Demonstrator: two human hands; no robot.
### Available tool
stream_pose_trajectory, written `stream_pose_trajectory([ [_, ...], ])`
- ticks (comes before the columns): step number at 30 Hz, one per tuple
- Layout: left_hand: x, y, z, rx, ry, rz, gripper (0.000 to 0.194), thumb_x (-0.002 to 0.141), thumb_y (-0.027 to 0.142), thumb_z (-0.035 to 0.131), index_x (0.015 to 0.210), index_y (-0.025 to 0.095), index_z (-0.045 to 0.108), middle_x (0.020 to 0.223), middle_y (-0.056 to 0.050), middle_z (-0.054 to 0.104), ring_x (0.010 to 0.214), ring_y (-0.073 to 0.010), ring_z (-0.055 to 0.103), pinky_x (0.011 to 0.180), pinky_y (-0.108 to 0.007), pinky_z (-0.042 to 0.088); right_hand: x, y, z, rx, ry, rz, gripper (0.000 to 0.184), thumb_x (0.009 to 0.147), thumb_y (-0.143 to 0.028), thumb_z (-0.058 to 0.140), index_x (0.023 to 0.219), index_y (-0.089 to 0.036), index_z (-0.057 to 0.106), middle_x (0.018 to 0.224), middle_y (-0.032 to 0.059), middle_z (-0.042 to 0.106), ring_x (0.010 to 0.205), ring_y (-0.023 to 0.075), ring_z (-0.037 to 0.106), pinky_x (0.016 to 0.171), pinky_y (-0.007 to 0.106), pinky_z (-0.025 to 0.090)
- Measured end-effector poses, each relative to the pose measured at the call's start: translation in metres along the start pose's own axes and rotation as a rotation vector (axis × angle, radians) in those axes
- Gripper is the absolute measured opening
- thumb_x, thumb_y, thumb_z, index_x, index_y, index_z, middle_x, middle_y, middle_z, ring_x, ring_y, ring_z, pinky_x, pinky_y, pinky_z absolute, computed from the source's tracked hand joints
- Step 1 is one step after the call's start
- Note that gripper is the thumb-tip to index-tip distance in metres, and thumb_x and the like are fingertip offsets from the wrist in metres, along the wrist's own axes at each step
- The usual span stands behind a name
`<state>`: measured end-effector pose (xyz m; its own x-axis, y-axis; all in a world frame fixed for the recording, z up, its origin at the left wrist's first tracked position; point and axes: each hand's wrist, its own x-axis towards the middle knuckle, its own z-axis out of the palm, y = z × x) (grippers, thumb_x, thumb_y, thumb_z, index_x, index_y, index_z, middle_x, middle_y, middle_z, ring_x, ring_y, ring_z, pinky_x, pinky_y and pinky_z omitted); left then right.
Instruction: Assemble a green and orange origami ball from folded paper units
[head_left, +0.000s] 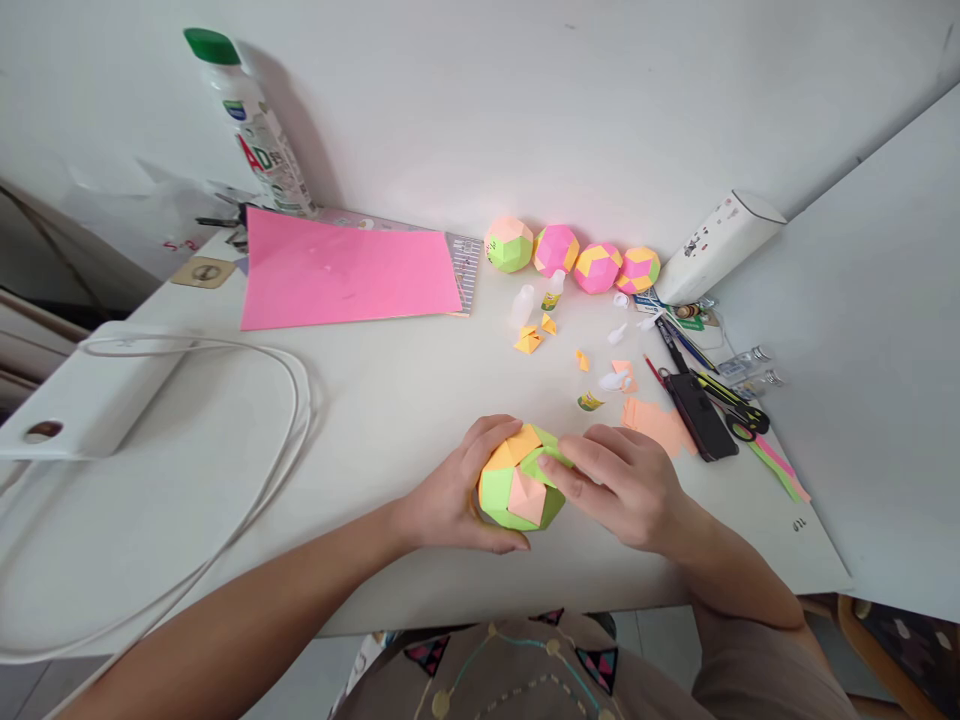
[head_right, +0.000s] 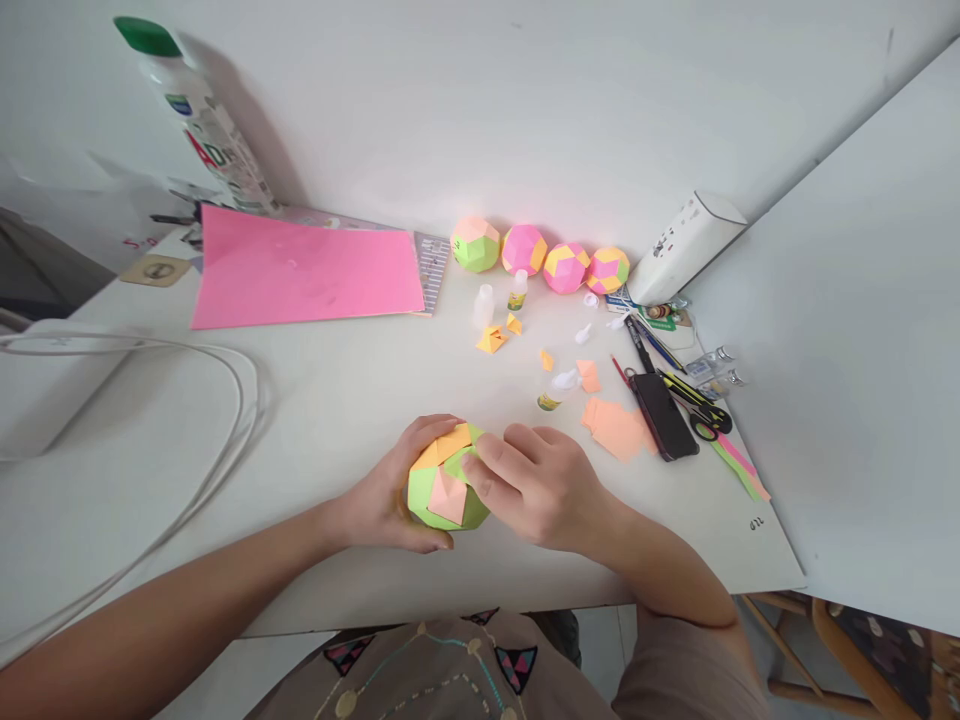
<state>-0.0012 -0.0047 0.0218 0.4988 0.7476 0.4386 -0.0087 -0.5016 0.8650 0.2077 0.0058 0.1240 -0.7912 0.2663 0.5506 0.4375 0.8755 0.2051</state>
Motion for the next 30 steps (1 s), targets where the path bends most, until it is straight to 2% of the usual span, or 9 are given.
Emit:
stream_pose_trajectory([
  [8, -0.0004, 0.0009, 0.0006, -0.136, -0.059, -0.072, 0.097, 0.064, 0.060, 0.077, 0.141, 0.031, 0.026, 0.126, -0.011, 0.042, 0.113, -0.0305, 0.049, 0.097, -0.050, 0.043, 0.0001, -0.0017, 0.0034, -0.015, -0.010, -0.002, 0.012, 0.085, -0.004, 0.055, 0.092, -0.013, 0.061, 0.077, 0.0043, 0.066, 0.061, 0.0130, 0.050, 0.047, 0.028, 0.035],
  [17, 0.0016, 0.0037, 0.0006, -0.223, -0.114, -0.147, 0.089, 0.063, 0.063, 0.076, 0.134, 0.023, 0.040, 0.120, -0.013, 0.049, 0.105, -0.0297, 0.054, 0.090, -0.047, 0.048, -0.0005, -0.0007, 0.0043, 0.026, -0.047, 0.017, 0.014, 0.087, -0.004, 0.049, 0.092, -0.013, 0.059, 0.074, 0.0045, 0.066, 0.059, 0.0134, 0.049, 0.046, 0.028, 0.032],
  [30, -0.0004, 0.0034, 0.0028, -0.190, -0.117, -0.112, 0.093, 0.064, 0.058, 0.077, 0.139, 0.028, 0.030, 0.123, -0.012, 0.043, 0.111, -0.0305, 0.049, 0.096, -0.050, 0.044, 0.0012, -0.0051, 0.0047, 0.055, -0.074, -0.020, 0.014, 0.088, -0.003, 0.048, 0.095, -0.009, 0.058, 0.067, 0.0040, 0.059, 0.058, 0.0139, 0.045, 0.045, 0.027, 0.035],
])
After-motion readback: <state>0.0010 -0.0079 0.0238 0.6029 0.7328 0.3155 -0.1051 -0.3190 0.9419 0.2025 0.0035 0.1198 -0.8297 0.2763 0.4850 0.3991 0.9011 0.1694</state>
